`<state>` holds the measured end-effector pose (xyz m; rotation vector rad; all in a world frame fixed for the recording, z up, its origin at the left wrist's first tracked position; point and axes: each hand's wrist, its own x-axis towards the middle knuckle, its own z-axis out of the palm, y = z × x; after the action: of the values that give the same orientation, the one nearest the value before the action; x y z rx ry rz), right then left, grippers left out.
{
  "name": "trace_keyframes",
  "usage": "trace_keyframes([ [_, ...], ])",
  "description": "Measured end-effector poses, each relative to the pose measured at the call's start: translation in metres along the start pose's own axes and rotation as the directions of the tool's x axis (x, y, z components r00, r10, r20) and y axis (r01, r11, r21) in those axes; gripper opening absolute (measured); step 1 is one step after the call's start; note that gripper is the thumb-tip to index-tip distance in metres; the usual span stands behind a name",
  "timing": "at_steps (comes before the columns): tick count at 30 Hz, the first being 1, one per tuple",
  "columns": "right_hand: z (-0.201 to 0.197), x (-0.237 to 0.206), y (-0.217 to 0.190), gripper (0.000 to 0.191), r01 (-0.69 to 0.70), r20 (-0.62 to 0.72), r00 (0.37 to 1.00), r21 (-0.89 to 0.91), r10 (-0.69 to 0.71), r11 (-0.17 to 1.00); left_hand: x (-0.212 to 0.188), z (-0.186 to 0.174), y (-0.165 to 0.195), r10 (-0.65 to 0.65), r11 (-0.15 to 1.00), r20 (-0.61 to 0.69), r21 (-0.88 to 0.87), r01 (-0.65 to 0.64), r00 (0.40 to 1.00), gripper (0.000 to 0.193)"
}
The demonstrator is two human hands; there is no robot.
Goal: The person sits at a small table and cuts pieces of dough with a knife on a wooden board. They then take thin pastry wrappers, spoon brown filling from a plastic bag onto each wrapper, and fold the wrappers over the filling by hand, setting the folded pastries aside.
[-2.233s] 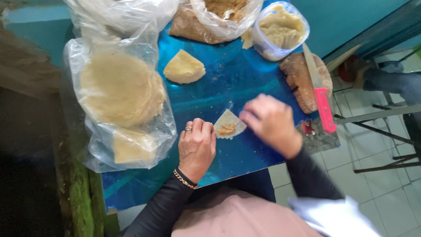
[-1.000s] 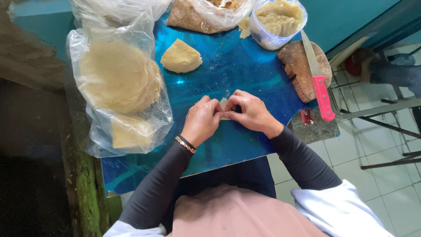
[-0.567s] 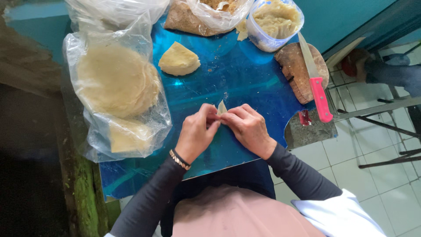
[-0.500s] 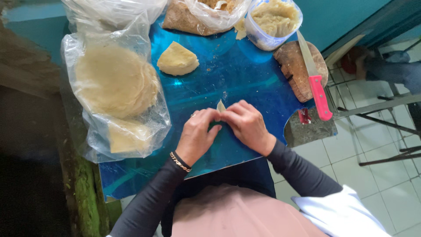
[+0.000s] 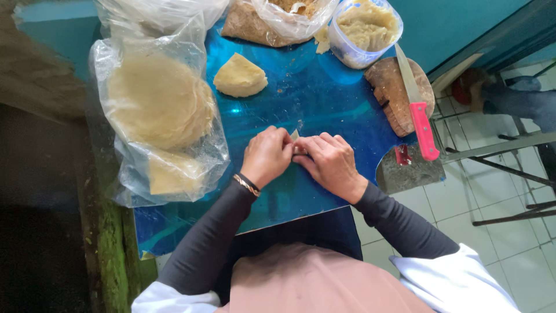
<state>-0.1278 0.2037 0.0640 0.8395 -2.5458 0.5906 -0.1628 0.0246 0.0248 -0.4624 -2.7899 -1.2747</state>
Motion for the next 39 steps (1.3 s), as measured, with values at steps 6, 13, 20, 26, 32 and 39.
trace_keyframes([
  [6, 0.005, 0.004, 0.016, 0.006, -0.028, 0.036, 0.999, 0.105, 0.024, 0.994, -0.011, -0.009, 0.010, 0.054, 0.990, -0.094, -0.122, -0.065, 0.994, 0.006],
  [13, 0.012, 0.016, 0.031, 0.013, -0.414, 0.272, 0.902, 0.328, 0.335, 0.849, -0.022, -0.005, 0.002, 0.294, 0.955, -0.144, 0.013, -0.295, 0.945, 0.004],
  [20, 0.007, 0.001, 0.005, 0.012, -0.089, -0.008, 0.996, 0.117, 0.091, 0.989, -0.012, -0.006, -0.003, 0.170, 0.984, -0.112, -0.037, -0.175, 0.979, 0.004],
  [26, 0.007, 0.009, 0.010, 0.007, -0.090, 0.017, 0.996, 0.093, 0.089, 0.992, -0.017, -0.010, -0.001, 0.273, 0.956, -0.106, -0.079, -0.282, 0.956, 0.017],
  [32, 0.004, 0.008, 0.005, 0.019, -0.088, -0.009, 0.996, 0.114, 0.089, 0.990, -0.012, -0.003, -0.002, 0.241, 0.970, -0.117, 0.051, -0.236, 0.964, 0.008],
  [39, 0.008, 0.010, 0.009, 0.008, -0.049, -0.008, 0.999, 0.009, 0.049, 0.999, -0.018, -0.005, -0.001, 0.290, 0.956, -0.174, 0.007, -0.293, 0.941, 0.014],
])
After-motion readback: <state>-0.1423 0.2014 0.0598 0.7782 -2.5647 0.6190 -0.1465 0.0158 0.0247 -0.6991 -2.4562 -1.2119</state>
